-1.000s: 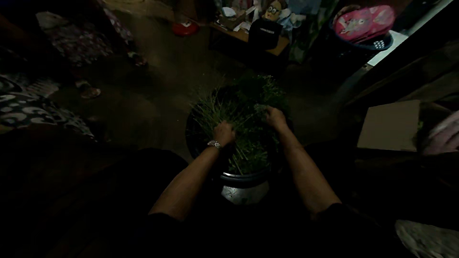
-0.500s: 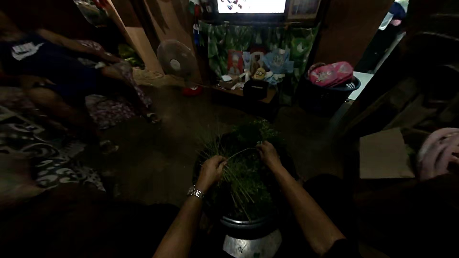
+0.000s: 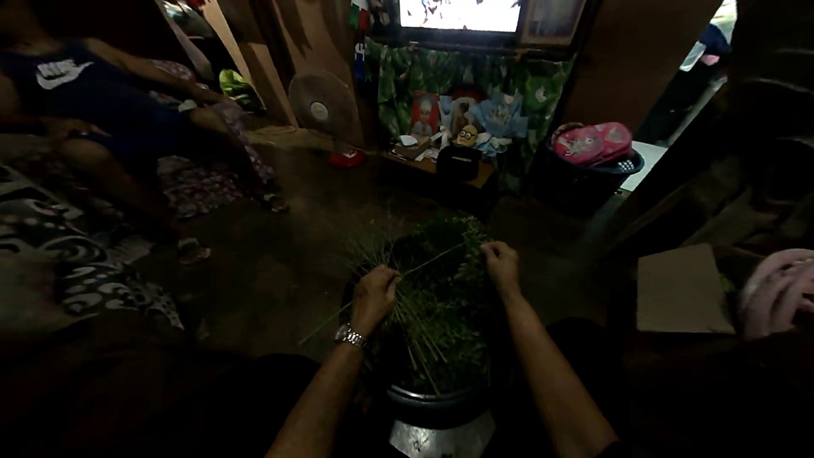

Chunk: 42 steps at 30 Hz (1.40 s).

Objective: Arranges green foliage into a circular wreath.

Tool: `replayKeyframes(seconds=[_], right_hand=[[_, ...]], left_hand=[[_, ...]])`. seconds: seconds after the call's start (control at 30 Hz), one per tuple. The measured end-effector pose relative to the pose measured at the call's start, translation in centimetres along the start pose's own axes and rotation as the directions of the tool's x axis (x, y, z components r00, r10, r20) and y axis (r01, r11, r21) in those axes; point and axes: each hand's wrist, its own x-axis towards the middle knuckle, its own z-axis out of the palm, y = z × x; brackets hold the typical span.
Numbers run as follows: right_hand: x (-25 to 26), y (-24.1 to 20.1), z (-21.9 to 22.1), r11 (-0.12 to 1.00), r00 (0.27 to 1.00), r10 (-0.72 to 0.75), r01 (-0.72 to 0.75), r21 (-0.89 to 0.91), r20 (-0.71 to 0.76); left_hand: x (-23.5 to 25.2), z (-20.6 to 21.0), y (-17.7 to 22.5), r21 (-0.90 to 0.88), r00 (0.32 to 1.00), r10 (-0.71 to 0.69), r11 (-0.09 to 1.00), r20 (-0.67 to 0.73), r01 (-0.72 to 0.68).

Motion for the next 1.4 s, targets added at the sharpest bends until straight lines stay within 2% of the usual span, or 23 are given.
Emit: replayKeyframes(seconds=[0.1, 0.2, 0.3, 0.4, 0.47, 0.53, 0.63, 0.73, 0.8, 0.9, 0.97, 1.07, 1.17, 1.23, 1.33, 1.4], right_hand=[[0.9, 0.3, -2.5, 0.991, 0.976, 0.030, 0.000, 0.137, -0.214], [0.4, -0.3, -3.0, 0.975, 0.958, -0.075, 0.129, 0.180, -0.277], [-0.8, -1.0, -2.4, 0.932, 0.935, -0.205, 0.277, 0.233, -0.291], [-1.7, -1.7, -1.7, 0.902, 0.919, -0.289, 0.355, 0.245, -0.267], [-2.2, -1.7, -1.1, 0.898, 0.924, -0.306, 0.360, 0.253, -0.228], [-2.8, -1.9, -0.4, 0.905, 0.940, -0.293, 0.332, 0.265, -0.177], [-4.1, -2.6, 0.4, 0.910, 0.959, -0.266, 0.284, 0.303, -0.099], [-5.4, -2.7, 1.5, 0.899, 0.954, -0.300, 0.290, 0.327, -0.021], [-6.2, -2.7, 2.4, 0.886, 0.936, -0.351, 0.331, 0.326, 0.005], [-7.2, -2.5, 3.9, 0.884, 0.914, -0.406, 0.389, 0.260, 0.010], [-7.6, -2.4, 4.7, 0.892, 0.914, -0.406, 0.394, 0.221, 0.010], [-7.8, -2.5, 5.4, 0.899, 0.928, -0.373, 0.358, 0.251, 0.010], [-8.1, -3.2, 5.3, 0.917, 0.969, -0.232, 0.190, 0.351, 0.080], [-8.0, -3.4, 5.0, 0.935, 0.981, -0.129, 0.072, 0.347, 0.146], [-7.5, -4.0, 4.4, 0.951, 0.954, 0.055, -0.140, 0.276, 0.295], [-7.3, -3.9, 4.4, 0.937, 0.925, 0.127, -0.230, 0.261, 0.358]], left_hand=[[0.1, -0.9, -0.7, -0.011, 0.988, -0.069, 0.998, -0.137, 0.068], [0.7, -0.5, -0.9, 0.026, 0.973, -0.155, 0.986, -0.171, 0.162], [1.6, 0.8, -0.2, 0.038, 0.960, -0.272, 0.961, -0.065, 0.274], [2.8, 2.2, 0.4, 0.016, 0.893, -0.434, 0.900, 0.115, 0.435], [3.1, 3.7, -0.1, -0.009, 0.849, -0.480, 0.869, 0.218, 0.494], [3.0, 5.0, -0.3, -0.038, 0.833, -0.461, 0.869, 0.305, 0.494], [2.3, 5.2, 1.3, -0.220, 0.878, -0.302, 0.890, 0.372, 0.399], [1.5, 4.8, 3.3, -0.508, 0.867, -0.185, 0.746, 0.463, 0.431], [1.1, 4.6, 4.1, -0.634, 0.854, -0.197, 0.595, 0.481, 0.494], [0.9, 4.7, 3.9, -0.729, 0.861, -0.271, 0.457, 0.431, 0.509], [0.8, 4.7, 3.3, -0.755, 0.871, -0.271, 0.436, 0.409, 0.490], [0.5, 4.5, 3.0, -0.739, 0.883, -0.283, 0.483, 0.375, 0.469], [0.4, 4.3, 2.9, -0.731, 0.875, -0.306, 0.484, 0.374, 0.481], [0.3, 4.1, 3.3, -0.698, 0.876, -0.331, 0.532, 0.350, 0.480], [0.3, 3.5, 3.5, -0.622, 0.870, -0.343, 0.609, 0.353, 0.492], [0.4, 3.3, 3.5, -0.606, 0.873, -0.337, 0.629, 0.352, 0.487]])
